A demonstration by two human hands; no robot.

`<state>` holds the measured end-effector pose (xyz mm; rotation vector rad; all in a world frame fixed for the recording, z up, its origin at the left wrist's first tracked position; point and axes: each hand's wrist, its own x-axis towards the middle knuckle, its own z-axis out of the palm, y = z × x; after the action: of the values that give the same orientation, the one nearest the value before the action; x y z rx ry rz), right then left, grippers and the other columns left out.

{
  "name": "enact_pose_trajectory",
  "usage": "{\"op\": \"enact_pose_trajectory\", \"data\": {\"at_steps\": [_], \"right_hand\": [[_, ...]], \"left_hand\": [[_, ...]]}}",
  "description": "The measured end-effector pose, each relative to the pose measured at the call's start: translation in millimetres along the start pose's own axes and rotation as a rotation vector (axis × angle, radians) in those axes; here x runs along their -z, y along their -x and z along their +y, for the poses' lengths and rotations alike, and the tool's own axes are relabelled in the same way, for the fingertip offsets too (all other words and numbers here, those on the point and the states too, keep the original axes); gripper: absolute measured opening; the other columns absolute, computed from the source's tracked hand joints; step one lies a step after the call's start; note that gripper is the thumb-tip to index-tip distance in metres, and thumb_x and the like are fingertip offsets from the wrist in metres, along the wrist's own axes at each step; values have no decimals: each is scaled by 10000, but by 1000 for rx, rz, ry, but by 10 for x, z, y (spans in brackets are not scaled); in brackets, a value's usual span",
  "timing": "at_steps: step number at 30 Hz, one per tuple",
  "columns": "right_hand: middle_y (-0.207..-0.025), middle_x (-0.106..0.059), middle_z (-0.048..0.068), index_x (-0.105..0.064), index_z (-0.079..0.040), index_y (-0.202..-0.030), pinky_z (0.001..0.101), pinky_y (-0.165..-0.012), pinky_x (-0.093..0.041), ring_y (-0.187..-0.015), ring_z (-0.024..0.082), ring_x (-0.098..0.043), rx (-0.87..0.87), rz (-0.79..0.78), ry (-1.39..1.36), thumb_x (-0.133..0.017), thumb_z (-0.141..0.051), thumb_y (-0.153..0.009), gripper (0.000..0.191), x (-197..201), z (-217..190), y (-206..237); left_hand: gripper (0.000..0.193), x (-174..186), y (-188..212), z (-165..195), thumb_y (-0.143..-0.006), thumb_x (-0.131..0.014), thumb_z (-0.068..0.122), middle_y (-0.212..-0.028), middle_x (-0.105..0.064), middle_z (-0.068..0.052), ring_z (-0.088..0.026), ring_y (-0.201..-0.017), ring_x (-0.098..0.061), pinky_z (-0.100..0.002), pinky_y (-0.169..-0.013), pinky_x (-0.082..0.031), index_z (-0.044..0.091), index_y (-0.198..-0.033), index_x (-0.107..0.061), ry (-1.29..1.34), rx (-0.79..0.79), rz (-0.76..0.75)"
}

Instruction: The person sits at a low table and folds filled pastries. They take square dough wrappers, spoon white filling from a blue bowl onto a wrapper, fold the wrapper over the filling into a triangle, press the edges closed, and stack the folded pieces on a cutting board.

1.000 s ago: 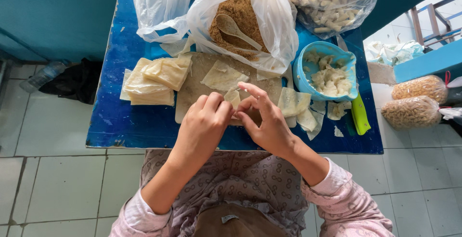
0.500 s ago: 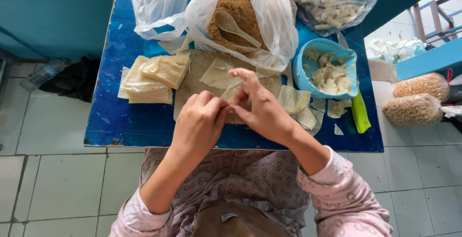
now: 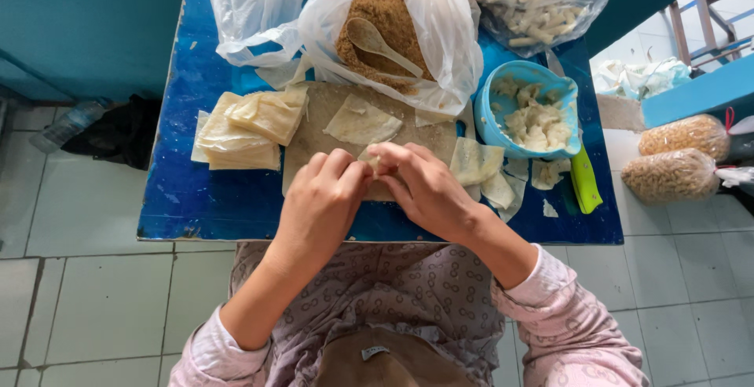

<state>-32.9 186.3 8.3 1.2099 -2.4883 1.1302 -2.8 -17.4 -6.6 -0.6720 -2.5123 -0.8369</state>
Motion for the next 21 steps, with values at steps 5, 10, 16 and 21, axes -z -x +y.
{"op": "enact_pose_trajectory", "data": {"at_steps": [5, 10, 16, 21], "right_hand": [[-883, -644, 55, -441, -66, -1358, 235, -691, -499, -792, 79, -601, -593, -13, -456, -667, 59, -945, 487, 10, -22, -22], [-916, -599, 77, -464, -53, -1321, 244, -683, -488, -779, 109, -565, -485, 81, -299, -703, 91, -902, 503, -72, 7, -11], [-1053, -671, 90, -434, -41, -1377, 273, -856, -568, -983, 168, -703, -175, 96, -125, -639, 80, -996, 449, -154, 21, 190], [-1135, -695, 143, -472, -38, -1306, 419, -904, -537, -1047, 314, -677, 77, 195, 215, -724, 38, -924, 464, -244, 48, 253]], "left_hand": [[84, -65, -21, 49, -931, -683, 151, -906, -629, -121, -341, -898, -614, -440, -787, -506, 76, -923, -647, 91, 148, -51], [140, -126, -110, 35, -877, -702, 148, -898, -656, -124, -350, -902, -635, -449, -766, -507, 47, -924, -616, 175, 278, -45], [60, -55, -30, 7, -930, -668, 87, -920, -640, -109, -315, -923, -641, -422, -797, -520, 74, -978, -636, 141, 113, -20], [121, -7, 56, -26, -891, -686, 126, -969, -618, -84, -295, -918, -613, -403, -788, -508, 80, -996, -650, 52, -59, 21]]}}
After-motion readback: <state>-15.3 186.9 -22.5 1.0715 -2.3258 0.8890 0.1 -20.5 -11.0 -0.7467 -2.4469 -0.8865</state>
